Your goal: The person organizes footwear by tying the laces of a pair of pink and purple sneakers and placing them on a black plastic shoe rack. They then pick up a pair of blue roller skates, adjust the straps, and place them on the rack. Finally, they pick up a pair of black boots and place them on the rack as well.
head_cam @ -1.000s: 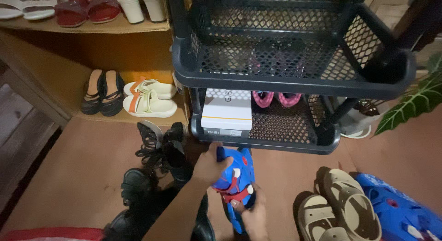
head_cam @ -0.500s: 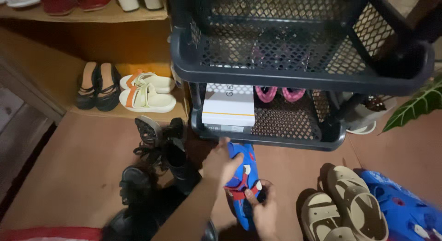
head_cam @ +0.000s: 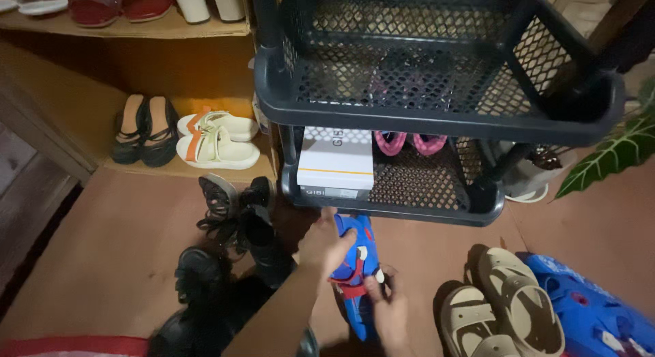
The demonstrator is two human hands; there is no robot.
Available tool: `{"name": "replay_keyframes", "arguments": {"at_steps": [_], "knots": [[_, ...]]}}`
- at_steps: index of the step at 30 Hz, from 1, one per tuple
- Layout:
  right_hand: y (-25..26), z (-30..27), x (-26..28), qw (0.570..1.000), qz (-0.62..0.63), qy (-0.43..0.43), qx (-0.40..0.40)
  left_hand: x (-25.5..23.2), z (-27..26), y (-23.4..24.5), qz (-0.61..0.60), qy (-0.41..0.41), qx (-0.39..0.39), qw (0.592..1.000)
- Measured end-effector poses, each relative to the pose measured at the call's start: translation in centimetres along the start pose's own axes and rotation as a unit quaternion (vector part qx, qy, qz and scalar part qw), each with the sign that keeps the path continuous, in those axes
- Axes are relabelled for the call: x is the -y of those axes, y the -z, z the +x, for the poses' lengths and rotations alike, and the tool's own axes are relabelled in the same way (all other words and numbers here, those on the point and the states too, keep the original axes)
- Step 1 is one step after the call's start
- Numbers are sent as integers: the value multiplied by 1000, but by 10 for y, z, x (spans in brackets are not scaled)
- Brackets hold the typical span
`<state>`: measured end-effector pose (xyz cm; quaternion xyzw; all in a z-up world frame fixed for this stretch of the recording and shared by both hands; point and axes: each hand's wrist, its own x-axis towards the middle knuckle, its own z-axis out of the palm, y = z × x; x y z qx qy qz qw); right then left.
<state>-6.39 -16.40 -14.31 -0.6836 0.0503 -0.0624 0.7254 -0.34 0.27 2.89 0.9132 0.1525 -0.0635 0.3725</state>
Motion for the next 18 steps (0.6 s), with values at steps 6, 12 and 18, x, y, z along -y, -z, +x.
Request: {"name": "replay_keyframes", "arguments": {"at_steps": [6, 12, 18], "knots": [[-1, 13, -34, 996, -4, -55, -64, -4, -2, -12, 39, -8, 11, 999], [-2, 9, -17, 982, -161, -70, -67, -6, -3, -8, 30, 1, -9, 999], [-4, -13, 9, 981, -178, -21, -68, -27, -18, -15, 70, -38, -60, 995]]}}
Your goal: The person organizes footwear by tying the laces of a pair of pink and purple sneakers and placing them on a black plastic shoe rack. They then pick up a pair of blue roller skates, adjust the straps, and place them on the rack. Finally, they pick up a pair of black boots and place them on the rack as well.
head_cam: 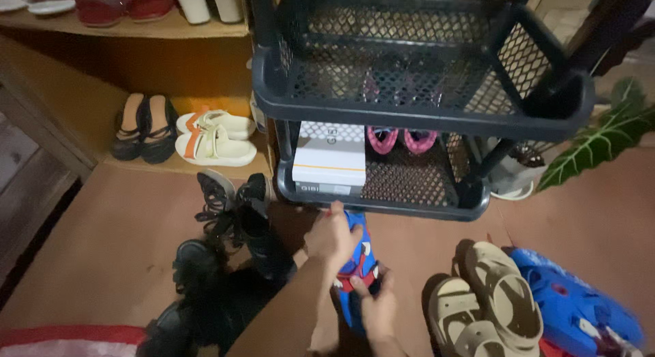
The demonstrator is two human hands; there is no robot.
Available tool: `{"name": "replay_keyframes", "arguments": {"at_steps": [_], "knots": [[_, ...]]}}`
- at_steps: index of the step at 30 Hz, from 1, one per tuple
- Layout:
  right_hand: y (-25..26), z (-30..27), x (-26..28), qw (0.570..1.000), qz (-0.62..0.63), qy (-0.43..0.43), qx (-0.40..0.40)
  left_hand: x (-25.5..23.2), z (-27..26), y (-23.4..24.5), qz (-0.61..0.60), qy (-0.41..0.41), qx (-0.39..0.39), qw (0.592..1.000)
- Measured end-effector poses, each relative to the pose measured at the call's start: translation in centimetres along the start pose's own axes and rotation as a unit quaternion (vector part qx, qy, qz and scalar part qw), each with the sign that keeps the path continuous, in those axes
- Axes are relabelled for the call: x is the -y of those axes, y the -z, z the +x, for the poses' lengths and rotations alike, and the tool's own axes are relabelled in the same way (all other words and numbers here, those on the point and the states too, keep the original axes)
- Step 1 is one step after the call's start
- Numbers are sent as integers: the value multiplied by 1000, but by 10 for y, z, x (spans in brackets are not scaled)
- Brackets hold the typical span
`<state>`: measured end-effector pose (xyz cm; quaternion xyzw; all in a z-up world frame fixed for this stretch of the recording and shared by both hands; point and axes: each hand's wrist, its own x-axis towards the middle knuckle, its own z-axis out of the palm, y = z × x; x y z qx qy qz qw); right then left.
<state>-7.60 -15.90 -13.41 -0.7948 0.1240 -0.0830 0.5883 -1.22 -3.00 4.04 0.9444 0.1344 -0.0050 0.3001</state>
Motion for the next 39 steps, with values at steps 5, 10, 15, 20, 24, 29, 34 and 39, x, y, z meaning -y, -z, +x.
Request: {"name": "replay_keyframes", "arguments": {"at_steps": [5, 10, 15, 20, 24, 29, 34, 39], "knots": [[7, 10, 11, 997, -50, -53, 25, -5, 0, -3, 14, -6, -7, 1000], [17, 27, -1, 989, 117, 5, 91, 7, 6, -9, 15, -131, -12, 991], [37, 36, 33, 988, 93, -46, 112, 29, 11, -22, 5, -135, 31, 990], [3, 43, 50, 962, 210, 76, 159, 41, 20, -28, 2, -139, 34, 990], [-18, 34, 42, 984, 101, 144, 42, 67, 28, -34, -13, -129, 53, 990], [-18, 29, 58, 961, 87, 232, 124, 107, 47, -26, -169, -215, 1, 962], [-29, 40, 66, 967, 50, 236, 79, 95, 47, -24, -152, -151, -7, 977], [-42, 42, 71, 964, 24, 258, 57, 102, 40, -19, -157, -176, -42, 971]]}}
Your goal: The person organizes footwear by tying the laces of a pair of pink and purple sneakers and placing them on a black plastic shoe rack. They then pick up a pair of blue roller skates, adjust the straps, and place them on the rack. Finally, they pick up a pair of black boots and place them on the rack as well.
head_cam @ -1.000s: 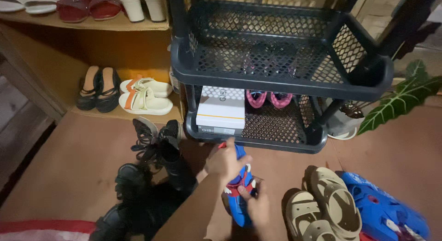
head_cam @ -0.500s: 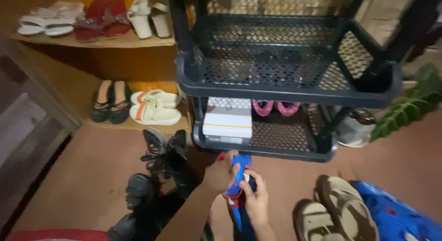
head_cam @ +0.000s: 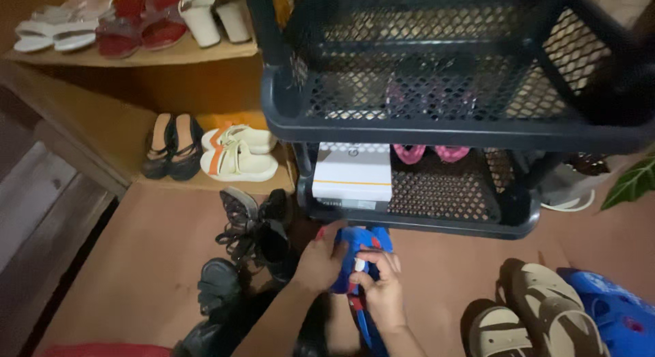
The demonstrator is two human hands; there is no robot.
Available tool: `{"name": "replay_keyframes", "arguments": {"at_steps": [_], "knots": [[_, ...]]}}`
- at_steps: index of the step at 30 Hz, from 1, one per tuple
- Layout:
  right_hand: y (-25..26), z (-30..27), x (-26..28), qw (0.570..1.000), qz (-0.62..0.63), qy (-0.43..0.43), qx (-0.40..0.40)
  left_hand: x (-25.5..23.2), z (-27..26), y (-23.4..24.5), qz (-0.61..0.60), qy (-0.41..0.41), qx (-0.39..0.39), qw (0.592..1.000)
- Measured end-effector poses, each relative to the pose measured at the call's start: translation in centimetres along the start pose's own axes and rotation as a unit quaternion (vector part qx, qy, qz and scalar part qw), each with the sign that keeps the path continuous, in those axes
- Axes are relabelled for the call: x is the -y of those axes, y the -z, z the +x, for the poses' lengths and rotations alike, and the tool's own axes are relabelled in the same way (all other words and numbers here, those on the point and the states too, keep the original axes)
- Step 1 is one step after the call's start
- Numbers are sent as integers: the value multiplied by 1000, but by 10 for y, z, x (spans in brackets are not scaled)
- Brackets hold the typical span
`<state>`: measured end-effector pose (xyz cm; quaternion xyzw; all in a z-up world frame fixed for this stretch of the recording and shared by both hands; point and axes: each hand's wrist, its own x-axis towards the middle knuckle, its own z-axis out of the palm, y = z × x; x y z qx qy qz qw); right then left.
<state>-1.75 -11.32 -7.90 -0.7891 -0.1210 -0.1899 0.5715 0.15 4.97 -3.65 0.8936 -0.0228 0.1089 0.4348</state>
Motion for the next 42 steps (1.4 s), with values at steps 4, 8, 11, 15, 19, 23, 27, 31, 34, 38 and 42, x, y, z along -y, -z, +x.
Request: {"name": "replay_keyframes", "arguments": {"at_steps": [4, 8, 11, 15, 19, 23, 27, 31, 34, 38, 42], "knots": [[0, 7, 9, 998, -23, -2, 57, 15, -1, 0, -2, 69, -24, 997], [15, 4, 32, 997, 36, -8, 73, 2, 8, -5, 7, 93, -53, 994], [24, -20, 52, 994, -92, -33, 54, -43, 19, 0, 28, 207, -3, 978], [51, -34, 47, 978, -181, -99, -4, -123, 21, -11, 93, 120, 88, 984], [97, -18, 25, 969, 61, -234, -38, -149, 10, -29, -183, -43, 216, 958], [112, -8, 6, 946, 195, -249, -65, -123, 16, -35, -231, -154, 48, 959], [124, -5, -2, 931, 239, -274, -40, -122, 8, -1, -19, -198, 35, 979], [128, -2, -4, 937, 214, -276, 16, -155, -1, 11, 10, -173, 95, 980], [133, -7, -11, 931, 242, -273, 29, -162, 1, 5, 167, -72, 230, 956], [155, -12, -30, 923, 233, -301, 47, -147, 14, -13, 100, -159, 223, 957], [161, -13, -33, 919, 277, -270, 77, -136, 12, -15, 154, -222, 173, 947]]}}
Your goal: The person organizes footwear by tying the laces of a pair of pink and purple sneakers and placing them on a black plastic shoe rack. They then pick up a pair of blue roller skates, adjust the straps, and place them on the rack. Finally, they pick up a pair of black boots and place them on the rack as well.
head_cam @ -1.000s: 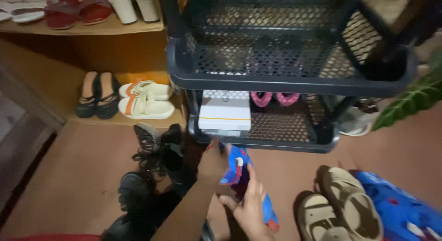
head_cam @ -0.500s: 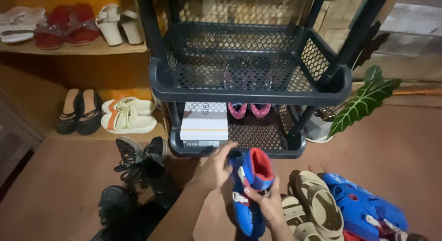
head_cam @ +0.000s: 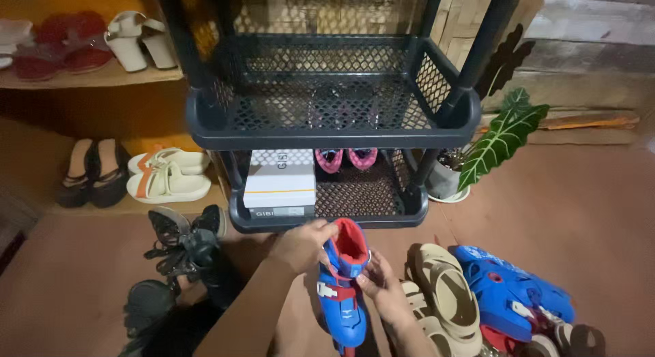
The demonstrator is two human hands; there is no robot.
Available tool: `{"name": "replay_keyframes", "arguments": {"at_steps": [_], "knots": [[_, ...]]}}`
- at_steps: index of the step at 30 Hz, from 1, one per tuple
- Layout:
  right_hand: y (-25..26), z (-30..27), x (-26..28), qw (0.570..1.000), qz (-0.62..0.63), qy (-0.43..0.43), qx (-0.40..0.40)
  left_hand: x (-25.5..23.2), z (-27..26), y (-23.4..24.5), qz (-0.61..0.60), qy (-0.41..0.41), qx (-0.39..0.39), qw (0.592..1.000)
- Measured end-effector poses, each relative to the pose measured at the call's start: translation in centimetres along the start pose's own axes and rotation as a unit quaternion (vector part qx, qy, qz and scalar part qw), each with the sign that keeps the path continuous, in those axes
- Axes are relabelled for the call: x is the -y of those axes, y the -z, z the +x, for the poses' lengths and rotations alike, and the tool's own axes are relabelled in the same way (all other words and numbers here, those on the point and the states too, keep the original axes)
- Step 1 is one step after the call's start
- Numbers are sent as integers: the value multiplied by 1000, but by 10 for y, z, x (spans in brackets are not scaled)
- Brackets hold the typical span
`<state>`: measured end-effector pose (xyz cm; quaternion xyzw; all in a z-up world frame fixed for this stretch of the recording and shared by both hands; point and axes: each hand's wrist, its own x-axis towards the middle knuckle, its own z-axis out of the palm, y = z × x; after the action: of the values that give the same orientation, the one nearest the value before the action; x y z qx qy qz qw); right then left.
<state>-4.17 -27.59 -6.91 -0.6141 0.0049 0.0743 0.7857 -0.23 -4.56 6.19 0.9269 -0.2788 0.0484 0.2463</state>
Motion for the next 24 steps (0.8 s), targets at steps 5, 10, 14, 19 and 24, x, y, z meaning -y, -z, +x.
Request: {"name": "replay_keyframes", "arguments": {"at_steps": [5, 10, 14, 19, 24], "knots": [[-11, 2, 11, 994, 32, -5, -108, -12, 5, 22, 34, -43, -101, 993], [19, 14, 16, 977, -13, -17, -211, 9, 4, 28, -151, -35, -173, 973], [34, 8, -29, 968, 87, -73, -225, 64, -18, -4, -136, 21, -168, 976], [19, -1, -90, 953, 74, -198, -218, 107, -45, -25, -116, 32, -248, 961], [-31, -4, -140, 978, 26, -169, -120, 88, -75, -24, -222, 246, -233, 914]]}}
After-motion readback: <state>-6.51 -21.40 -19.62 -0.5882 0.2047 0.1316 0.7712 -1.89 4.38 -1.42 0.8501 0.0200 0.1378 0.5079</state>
